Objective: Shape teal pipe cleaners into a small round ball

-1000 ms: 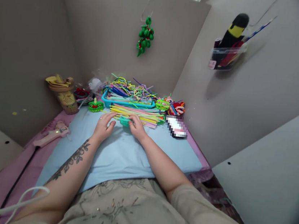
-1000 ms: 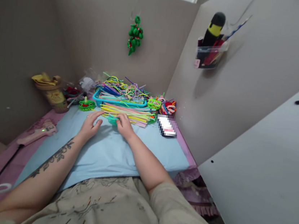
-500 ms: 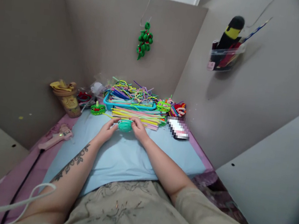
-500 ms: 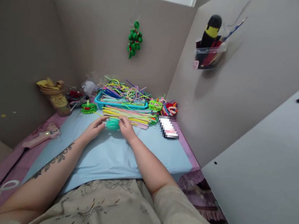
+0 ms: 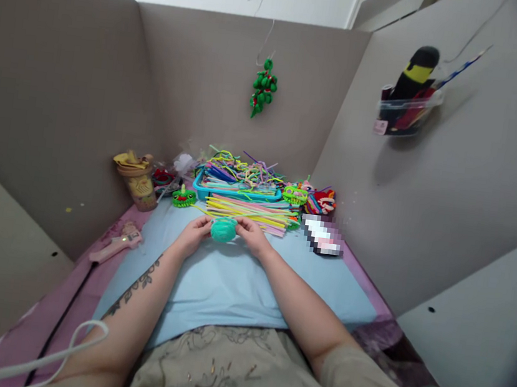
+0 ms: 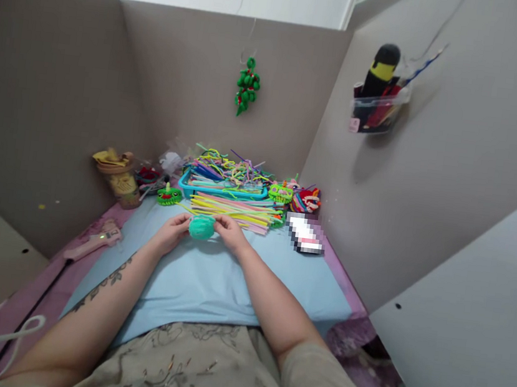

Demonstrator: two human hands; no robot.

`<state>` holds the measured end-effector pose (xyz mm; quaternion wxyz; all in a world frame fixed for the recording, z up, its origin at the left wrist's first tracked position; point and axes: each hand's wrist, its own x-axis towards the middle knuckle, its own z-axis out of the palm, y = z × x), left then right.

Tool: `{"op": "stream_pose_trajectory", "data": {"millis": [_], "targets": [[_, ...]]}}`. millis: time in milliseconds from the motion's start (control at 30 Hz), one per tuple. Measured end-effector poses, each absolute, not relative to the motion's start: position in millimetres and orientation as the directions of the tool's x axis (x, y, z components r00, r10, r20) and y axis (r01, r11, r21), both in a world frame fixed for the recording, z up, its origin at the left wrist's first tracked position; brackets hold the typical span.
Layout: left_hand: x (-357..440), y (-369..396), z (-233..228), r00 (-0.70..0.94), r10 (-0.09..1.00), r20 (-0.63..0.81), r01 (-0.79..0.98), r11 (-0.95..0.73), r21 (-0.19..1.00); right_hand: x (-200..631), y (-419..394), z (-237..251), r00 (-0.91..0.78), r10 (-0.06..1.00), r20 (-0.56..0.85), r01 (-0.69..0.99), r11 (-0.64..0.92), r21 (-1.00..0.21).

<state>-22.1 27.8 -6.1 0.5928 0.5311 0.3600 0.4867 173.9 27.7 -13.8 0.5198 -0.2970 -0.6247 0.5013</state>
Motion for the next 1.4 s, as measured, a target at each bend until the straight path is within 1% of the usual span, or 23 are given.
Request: {"op": "stream_pose_trajectory", "data": {"millis": [33, 100, 167, 233, 333, 433, 567, 767, 867, 933, 1000, 1067, 1133, 1233, 1300, 1400], "targets": [[-22, 29, -8, 0.256, 0.961, 0.103, -0.171, -0.060, 0.984, 174, 27, -14, -0.302, 0.889, 0.345, -0.158, 0.310, -0.937], [-22, 32, -11, 0.187, 0.963, 0.195, -0.090, -0.180, 0.979, 173, 27, -14, -0.317, 0.883, 0.346, -0.137, 0.319, -0.938], [-21, 32, -12, 0.105, 0.936, 0.335, 0.027, -0.340, 0.940, 171, 26, -14, -0.289, 0.881, 0.374, -0.055, 0.375, -0.925], [-21, 29, -11, 0.070, 0.892, 0.447, 0.160, -0.453, 0.877, 170, 26, -13, -0.245, 0.873, 0.423, 0.079, 0.452, -0.888], [-20, 21, -6, 0.103, 0.826, 0.555, 0.335, -0.554, 0.762, 169, 24, -10, -0.216, 0.850, 0.481, 0.252, 0.524, -0.813], [-18, 15, -2, 0.175, 0.752, 0.636, 0.422, -0.641, 0.641, 169, 21, -9, -0.242, 0.836, 0.493, 0.322, 0.549, -0.772], [-15, 16, -4, 0.256, 0.703, 0.664, 0.485, -0.688, 0.541, 167, 18, -7, -0.281, 0.830, 0.482, 0.338, 0.556, -0.760], [-19, 19, -6, 0.315, 0.691, 0.651, 0.539, -0.694, 0.476, 167, 14, -5, -0.358, 0.827, 0.433, 0.331, 0.546, -0.770], [-20, 19, -5, 0.390, 0.671, 0.630, 0.521, -0.725, 0.450, 168, 14, -5, -0.407, 0.806, 0.430, 0.310, 0.565, -0.765], [-20, 20, -4, 0.445, 0.663, 0.602, 0.482, -0.744, 0.464, 169, 16, -6, -0.430, 0.787, 0.442, 0.292, 0.584, -0.757], [-21, 20, -4, 0.431, 0.692, 0.579, 0.449, -0.721, 0.528, 171, 18, -8, -0.403, 0.797, 0.450, 0.248, 0.568, -0.785], [-21, 20, -3, 0.354, 0.762, 0.542, 0.429, -0.647, 0.630, 173, 21, -11, -0.330, 0.827, 0.456, 0.189, 0.531, -0.826], [-21, 19, -2, 0.278, 0.838, 0.469, 0.395, -0.545, 0.739, 175, 23, -12, -0.264, 0.844, 0.468, 0.166, 0.517, -0.840], [-21, 19, -1, 0.234, 0.899, 0.369, 0.300, -0.428, 0.853, 177, 22, -11, -0.243, 0.824, 0.511, 0.221, 0.560, -0.798], [-20, 19, -2, 0.232, 0.907, 0.350, 0.244, -0.403, 0.882, 176, 19, -9, -0.262, 0.796, 0.546, 0.252, 0.603, -0.757], [-18, 20, -3, 0.270, 0.896, 0.354, 0.230, -0.417, 0.879, 171, 16, -6, -0.298, 0.766, 0.570, 0.270, 0.640, -0.720]]}}
